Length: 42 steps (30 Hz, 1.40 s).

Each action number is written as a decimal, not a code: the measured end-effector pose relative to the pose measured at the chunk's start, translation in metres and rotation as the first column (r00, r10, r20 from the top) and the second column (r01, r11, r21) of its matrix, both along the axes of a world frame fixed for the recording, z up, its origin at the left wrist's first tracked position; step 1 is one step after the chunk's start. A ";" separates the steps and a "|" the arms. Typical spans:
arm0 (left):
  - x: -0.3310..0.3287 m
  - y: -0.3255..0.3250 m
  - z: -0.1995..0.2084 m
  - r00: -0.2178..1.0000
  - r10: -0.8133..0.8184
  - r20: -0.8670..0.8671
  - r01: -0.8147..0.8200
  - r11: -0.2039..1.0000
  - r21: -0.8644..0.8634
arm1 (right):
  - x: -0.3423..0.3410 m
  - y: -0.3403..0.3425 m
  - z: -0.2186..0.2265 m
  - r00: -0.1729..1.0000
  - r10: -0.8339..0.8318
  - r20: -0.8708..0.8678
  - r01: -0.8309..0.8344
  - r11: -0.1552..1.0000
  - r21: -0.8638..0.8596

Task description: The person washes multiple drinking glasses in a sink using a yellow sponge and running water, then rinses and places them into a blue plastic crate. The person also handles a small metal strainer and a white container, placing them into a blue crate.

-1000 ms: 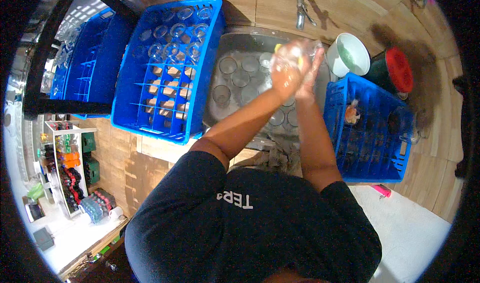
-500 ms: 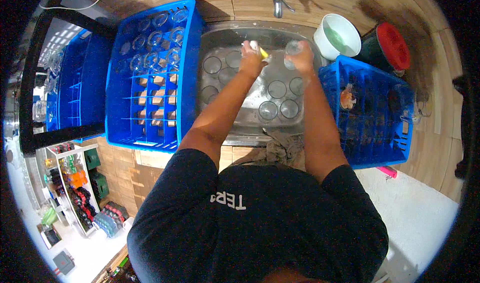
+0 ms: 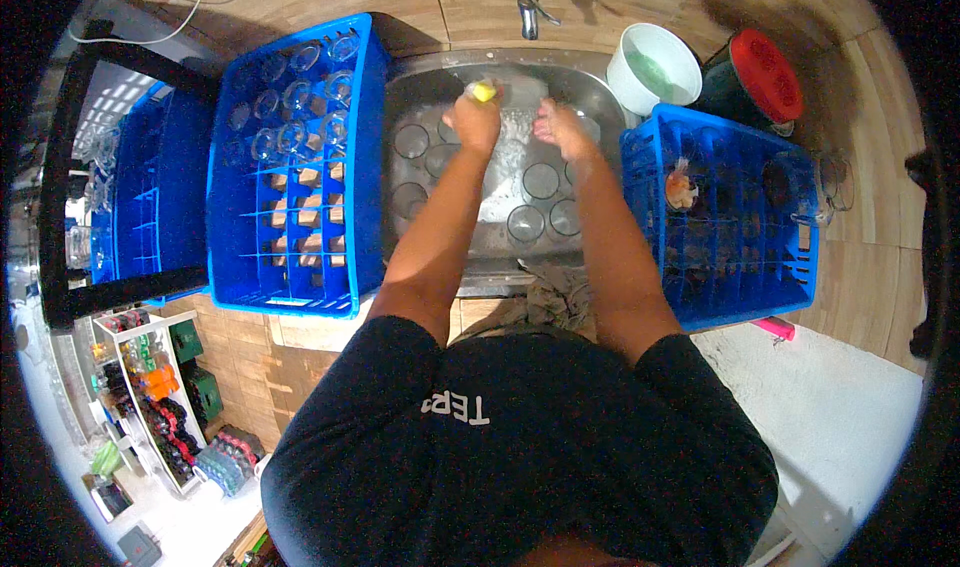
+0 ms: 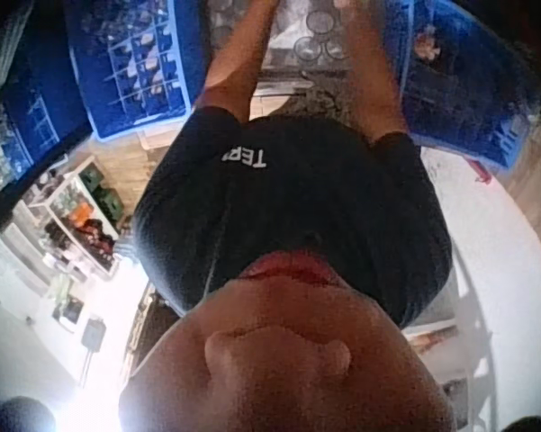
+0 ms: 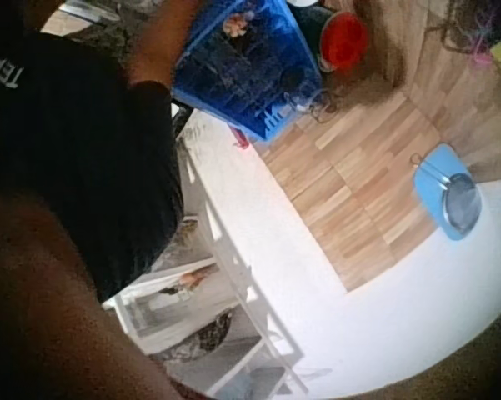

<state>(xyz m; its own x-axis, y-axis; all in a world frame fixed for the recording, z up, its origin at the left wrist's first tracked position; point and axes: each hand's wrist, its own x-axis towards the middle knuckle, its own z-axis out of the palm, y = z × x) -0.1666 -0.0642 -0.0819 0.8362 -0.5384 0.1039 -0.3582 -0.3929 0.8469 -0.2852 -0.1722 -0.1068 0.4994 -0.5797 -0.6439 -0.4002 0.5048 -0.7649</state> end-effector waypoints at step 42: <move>0.009 0.009 0.038 0.920 -0.227 -0.319 0.209 0.974 -0.090 | 0.015 0.038 0.029 0.327 -0.361 0.873 -0.361 0.806 0.469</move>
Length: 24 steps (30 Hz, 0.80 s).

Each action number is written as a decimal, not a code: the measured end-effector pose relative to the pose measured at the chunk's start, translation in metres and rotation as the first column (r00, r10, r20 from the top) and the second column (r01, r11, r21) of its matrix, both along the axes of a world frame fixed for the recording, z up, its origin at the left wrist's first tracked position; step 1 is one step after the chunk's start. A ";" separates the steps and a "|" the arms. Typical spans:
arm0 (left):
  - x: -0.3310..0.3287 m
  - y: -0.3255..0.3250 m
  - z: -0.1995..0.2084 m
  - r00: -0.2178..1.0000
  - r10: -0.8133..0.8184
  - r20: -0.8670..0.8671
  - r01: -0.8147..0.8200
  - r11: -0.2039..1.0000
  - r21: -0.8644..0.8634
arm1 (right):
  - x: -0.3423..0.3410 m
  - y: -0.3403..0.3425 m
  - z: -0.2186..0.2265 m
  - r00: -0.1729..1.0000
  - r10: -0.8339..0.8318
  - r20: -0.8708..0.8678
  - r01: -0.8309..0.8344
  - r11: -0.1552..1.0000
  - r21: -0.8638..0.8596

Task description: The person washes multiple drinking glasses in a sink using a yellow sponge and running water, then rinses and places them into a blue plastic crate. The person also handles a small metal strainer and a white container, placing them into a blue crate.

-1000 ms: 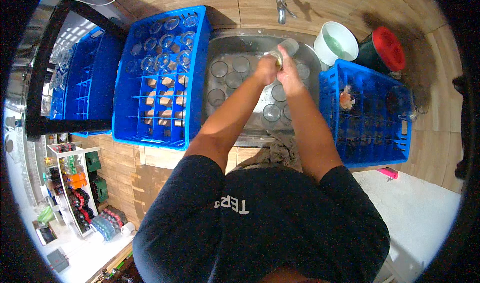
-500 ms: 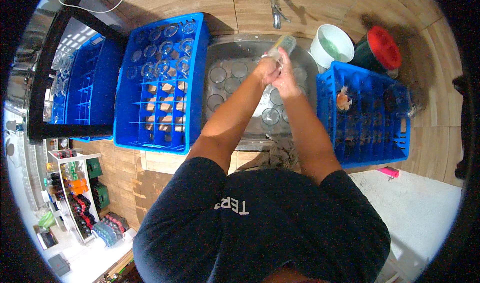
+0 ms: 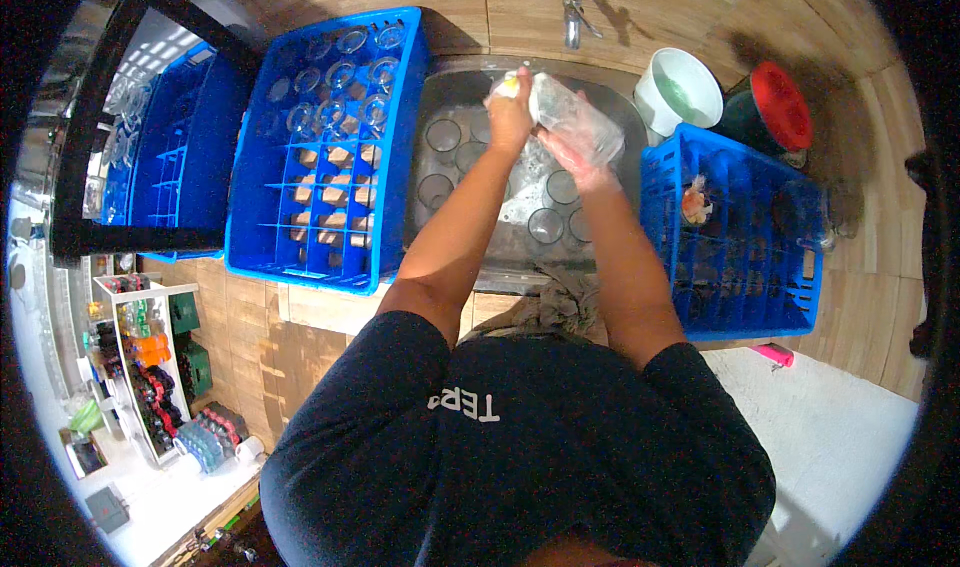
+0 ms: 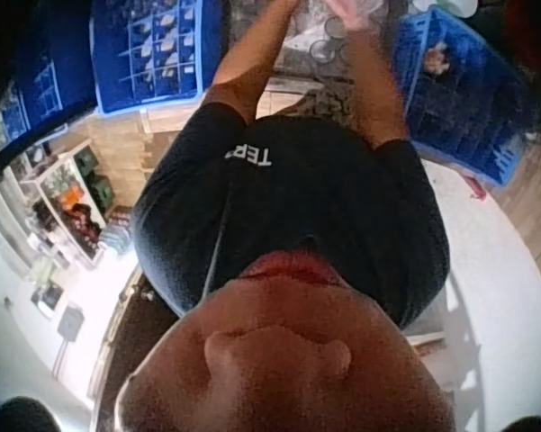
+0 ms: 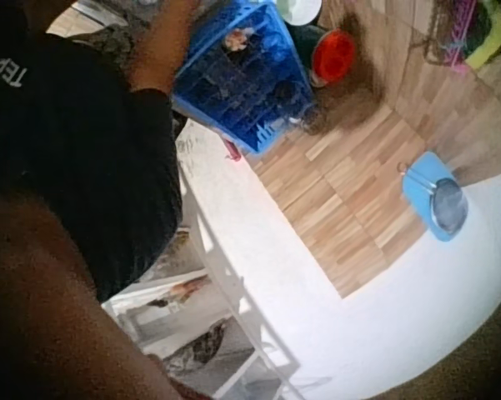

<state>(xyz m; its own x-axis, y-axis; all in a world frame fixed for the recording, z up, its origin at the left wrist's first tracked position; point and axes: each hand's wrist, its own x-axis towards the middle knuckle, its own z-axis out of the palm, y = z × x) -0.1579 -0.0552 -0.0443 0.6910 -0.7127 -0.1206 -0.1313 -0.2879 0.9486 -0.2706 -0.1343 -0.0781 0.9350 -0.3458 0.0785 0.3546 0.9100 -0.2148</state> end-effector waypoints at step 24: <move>-0.014 0.011 -0.036 0.961 -0.267 0.074 0.213 0.881 0.423 | 0.003 0.022 0.026 0.399 -0.885 0.238 0.302 -0.118 -0.946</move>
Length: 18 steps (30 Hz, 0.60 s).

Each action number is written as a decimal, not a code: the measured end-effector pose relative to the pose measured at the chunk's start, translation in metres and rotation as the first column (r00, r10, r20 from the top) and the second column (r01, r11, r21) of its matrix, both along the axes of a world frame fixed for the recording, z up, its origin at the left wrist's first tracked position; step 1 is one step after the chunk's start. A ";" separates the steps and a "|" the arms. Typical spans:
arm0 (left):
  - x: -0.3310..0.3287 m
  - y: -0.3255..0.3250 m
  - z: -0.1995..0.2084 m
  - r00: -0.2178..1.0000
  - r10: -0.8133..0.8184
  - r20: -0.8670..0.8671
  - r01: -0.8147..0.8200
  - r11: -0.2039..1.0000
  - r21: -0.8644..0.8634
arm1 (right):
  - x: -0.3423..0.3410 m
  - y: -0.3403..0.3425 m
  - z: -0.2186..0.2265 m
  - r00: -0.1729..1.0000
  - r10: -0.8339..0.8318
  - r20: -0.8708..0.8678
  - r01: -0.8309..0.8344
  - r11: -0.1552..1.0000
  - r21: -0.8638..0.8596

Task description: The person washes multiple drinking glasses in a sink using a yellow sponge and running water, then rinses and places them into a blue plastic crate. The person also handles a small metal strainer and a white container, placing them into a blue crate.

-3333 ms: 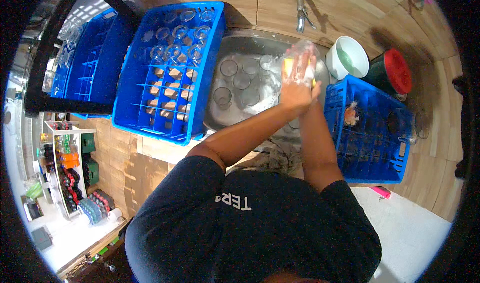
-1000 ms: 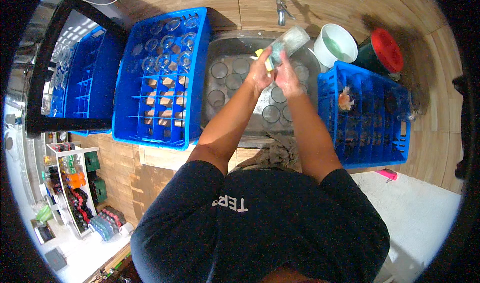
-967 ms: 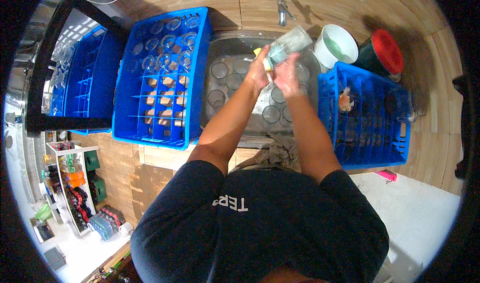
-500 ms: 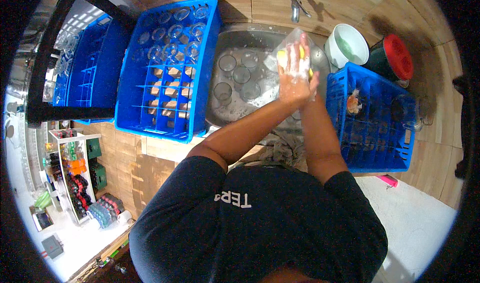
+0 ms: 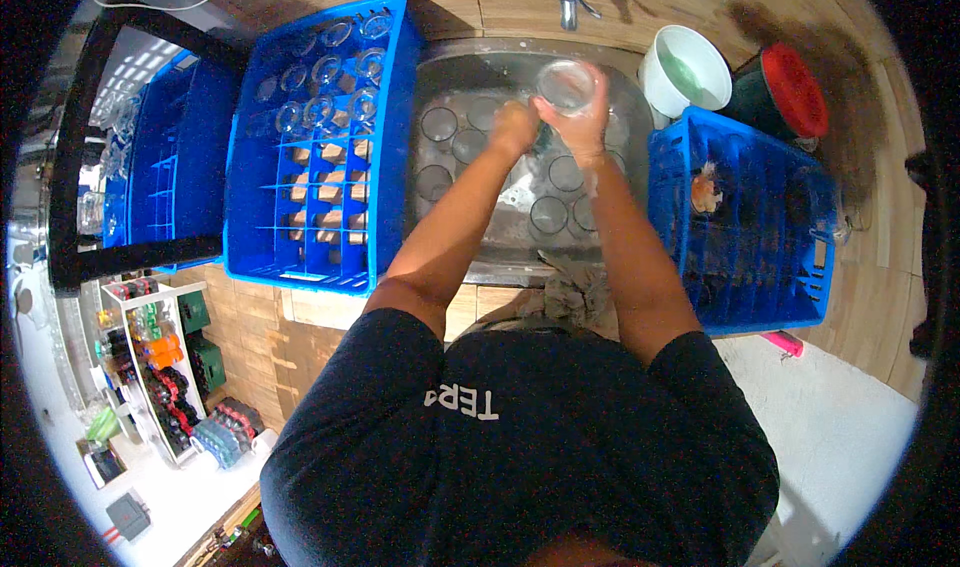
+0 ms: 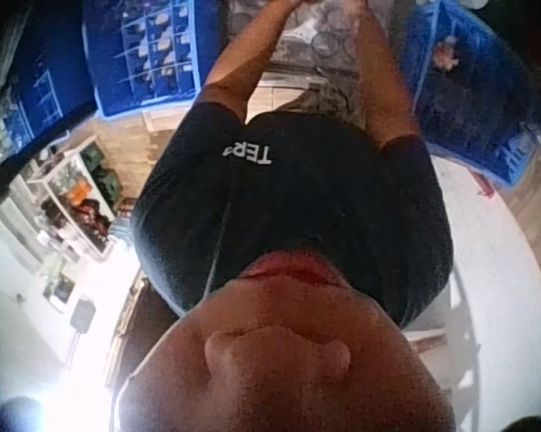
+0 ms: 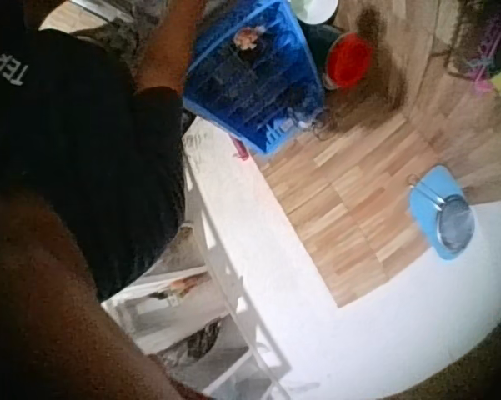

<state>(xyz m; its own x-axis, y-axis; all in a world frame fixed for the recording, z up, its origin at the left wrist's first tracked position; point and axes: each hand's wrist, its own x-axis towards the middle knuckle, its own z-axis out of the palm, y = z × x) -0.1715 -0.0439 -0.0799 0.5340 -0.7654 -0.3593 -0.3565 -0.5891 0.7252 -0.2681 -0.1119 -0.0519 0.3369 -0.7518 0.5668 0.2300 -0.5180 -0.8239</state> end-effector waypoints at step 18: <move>0.023 0.006 -0.004 0.408 -0.147 0.901 0.206 0.976 0.066 | -0.001 -0.021 -0.065 0.393 0.079 -0.916 -0.210 0.978 -0.005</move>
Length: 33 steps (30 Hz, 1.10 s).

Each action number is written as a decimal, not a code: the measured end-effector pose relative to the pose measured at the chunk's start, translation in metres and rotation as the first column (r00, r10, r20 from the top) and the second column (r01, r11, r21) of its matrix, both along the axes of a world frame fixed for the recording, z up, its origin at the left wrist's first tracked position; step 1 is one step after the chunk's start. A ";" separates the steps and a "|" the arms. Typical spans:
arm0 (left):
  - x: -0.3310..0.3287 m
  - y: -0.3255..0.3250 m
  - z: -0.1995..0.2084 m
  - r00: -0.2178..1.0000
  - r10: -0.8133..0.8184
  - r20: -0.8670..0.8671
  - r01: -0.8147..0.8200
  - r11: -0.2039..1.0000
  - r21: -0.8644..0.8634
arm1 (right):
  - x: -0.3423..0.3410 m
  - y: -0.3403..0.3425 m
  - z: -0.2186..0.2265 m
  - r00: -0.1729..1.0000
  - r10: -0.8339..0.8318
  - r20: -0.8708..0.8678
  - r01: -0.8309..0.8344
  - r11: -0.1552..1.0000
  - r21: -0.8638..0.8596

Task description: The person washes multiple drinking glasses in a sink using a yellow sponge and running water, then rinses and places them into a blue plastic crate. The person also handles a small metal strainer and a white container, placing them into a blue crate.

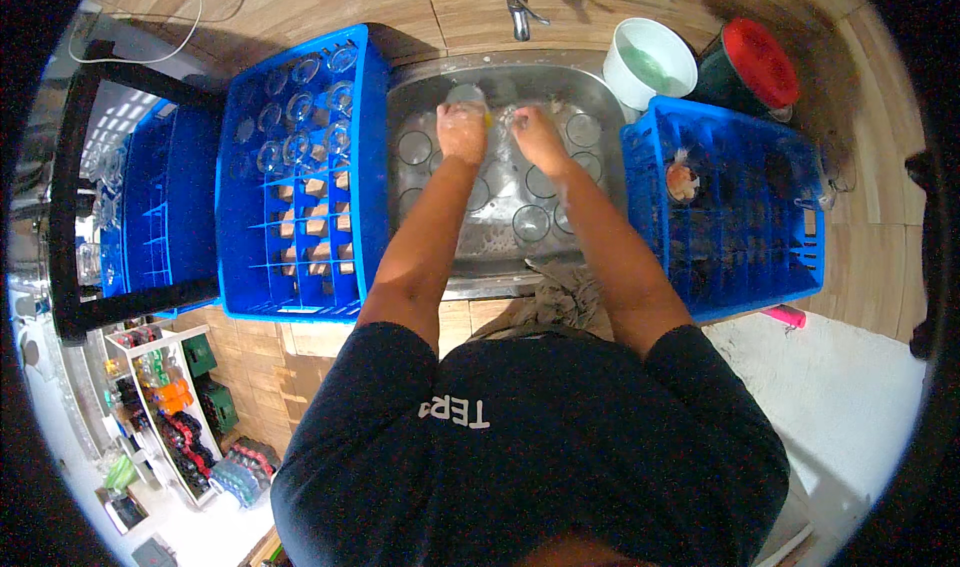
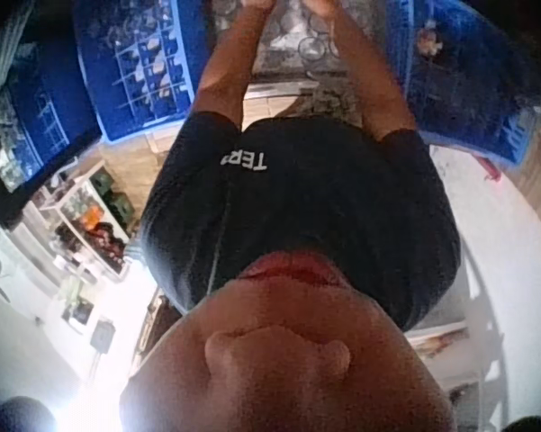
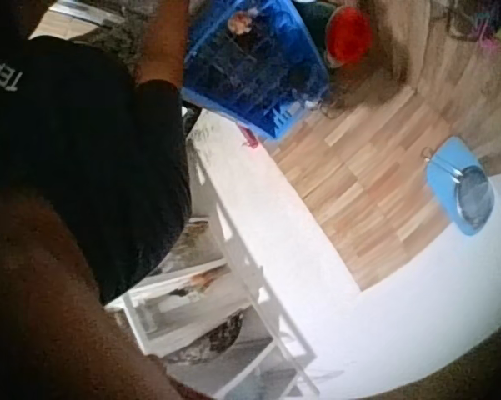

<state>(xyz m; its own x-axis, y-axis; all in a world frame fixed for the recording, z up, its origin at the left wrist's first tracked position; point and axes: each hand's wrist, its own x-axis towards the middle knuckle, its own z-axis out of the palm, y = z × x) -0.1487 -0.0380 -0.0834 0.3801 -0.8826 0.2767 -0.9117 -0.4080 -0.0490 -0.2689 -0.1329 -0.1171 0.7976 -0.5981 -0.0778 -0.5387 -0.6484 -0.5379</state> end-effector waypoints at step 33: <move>-0.059 -0.001 0.035 -0.725 -0.574 -0.380 -0.530 0.818 -0.224 | 0.000 0.019 0.055 0.556 -0.807 0.200 -0.398 -0.047 0.916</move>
<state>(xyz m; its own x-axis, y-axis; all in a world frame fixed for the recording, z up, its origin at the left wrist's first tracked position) -0.2078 -0.0388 -0.0488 0.3137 -0.9292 -0.1953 0.8560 0.1877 0.4816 -0.2685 -0.1141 -0.0624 0.7383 -0.5696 -0.3612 0.3513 0.7819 -0.5150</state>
